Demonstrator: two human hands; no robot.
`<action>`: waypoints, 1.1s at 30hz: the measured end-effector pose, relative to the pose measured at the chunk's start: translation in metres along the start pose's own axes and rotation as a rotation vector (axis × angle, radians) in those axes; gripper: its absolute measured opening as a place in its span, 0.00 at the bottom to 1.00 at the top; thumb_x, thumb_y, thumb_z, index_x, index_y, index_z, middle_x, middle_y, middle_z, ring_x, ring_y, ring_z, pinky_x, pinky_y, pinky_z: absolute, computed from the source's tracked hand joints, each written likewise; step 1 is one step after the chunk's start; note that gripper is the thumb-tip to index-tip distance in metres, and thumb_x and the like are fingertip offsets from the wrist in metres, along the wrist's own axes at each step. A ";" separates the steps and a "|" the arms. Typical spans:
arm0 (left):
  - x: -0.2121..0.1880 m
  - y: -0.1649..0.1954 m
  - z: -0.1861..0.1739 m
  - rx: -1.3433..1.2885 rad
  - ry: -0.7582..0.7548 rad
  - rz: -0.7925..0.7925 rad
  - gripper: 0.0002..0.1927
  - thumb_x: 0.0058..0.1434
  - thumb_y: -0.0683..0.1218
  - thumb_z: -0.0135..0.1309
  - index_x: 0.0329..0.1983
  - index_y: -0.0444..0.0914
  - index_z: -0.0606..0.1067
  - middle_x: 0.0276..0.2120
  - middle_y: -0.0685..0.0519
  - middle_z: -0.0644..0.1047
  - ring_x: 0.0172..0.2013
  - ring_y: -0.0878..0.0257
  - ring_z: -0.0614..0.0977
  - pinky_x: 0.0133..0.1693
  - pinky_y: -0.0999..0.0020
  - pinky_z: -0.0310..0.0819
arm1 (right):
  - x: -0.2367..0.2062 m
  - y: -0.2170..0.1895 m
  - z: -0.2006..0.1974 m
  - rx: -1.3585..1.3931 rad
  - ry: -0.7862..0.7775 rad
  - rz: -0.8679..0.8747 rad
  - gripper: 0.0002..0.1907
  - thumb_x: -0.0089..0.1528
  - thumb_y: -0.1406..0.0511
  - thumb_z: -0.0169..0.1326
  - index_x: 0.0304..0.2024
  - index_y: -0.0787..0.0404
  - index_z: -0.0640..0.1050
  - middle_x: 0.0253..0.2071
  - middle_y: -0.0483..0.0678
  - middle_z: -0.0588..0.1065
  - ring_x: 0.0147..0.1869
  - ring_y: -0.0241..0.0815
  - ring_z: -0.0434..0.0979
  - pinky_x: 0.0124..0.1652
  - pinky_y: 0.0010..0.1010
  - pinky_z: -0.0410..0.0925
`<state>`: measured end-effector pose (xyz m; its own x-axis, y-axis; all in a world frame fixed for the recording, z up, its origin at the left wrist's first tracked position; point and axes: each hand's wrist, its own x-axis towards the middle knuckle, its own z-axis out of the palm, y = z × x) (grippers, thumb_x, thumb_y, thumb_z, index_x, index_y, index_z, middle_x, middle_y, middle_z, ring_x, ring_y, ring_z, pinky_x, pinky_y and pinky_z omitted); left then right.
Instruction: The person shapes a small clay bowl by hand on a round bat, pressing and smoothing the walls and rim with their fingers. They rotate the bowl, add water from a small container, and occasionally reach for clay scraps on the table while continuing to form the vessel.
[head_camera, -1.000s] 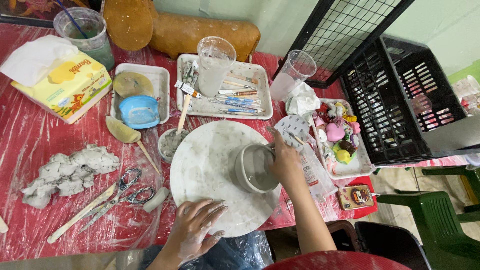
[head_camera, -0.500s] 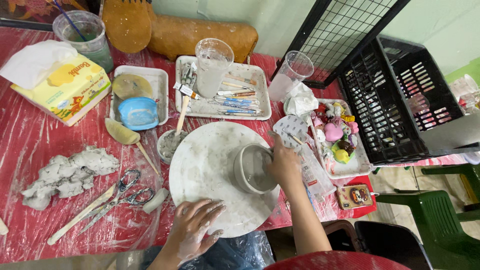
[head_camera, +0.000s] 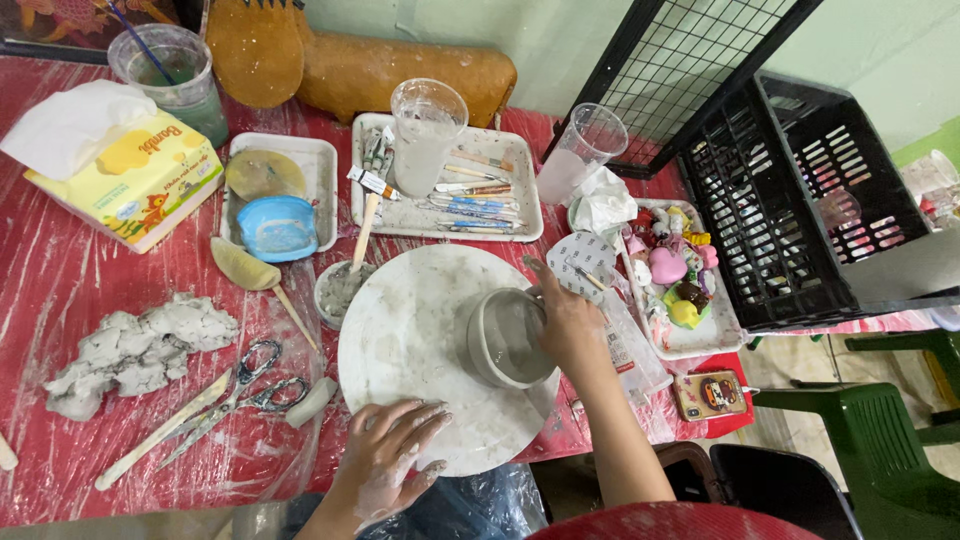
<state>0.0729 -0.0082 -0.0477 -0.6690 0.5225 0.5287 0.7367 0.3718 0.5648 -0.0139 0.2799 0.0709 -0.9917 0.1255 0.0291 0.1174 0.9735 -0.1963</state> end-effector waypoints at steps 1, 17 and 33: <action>0.000 0.000 0.000 0.000 0.002 0.005 0.32 0.61 0.56 0.56 0.67 0.44 0.67 0.62 0.57 0.74 0.62 0.59 0.70 0.56 0.53 0.56 | -0.001 0.002 -0.003 0.013 -0.017 -0.007 0.38 0.60 0.64 0.58 0.71 0.40 0.62 0.45 0.48 0.82 0.47 0.58 0.82 0.48 0.50 0.72; 0.000 0.000 -0.001 0.016 0.005 0.000 0.31 0.62 0.57 0.57 0.67 0.44 0.69 0.62 0.58 0.74 0.62 0.60 0.71 0.57 0.54 0.56 | -0.005 -0.004 -0.008 0.104 0.021 -0.031 0.42 0.52 0.64 0.64 0.67 0.51 0.62 0.46 0.51 0.81 0.51 0.59 0.80 0.50 0.51 0.71; 0.000 -0.002 0.001 0.044 0.005 0.010 0.30 0.62 0.57 0.56 0.66 0.44 0.70 0.61 0.58 0.74 0.61 0.60 0.71 0.56 0.54 0.56 | 0.016 -0.008 0.005 0.001 0.015 -0.066 0.33 0.57 0.62 0.62 0.65 0.43 0.69 0.41 0.49 0.82 0.45 0.57 0.82 0.44 0.50 0.73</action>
<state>0.0720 -0.0085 -0.0493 -0.6618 0.5229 0.5372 0.7470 0.3997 0.5312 -0.0305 0.2736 0.0682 -0.9964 0.0642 0.0562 0.0521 0.9796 -0.1941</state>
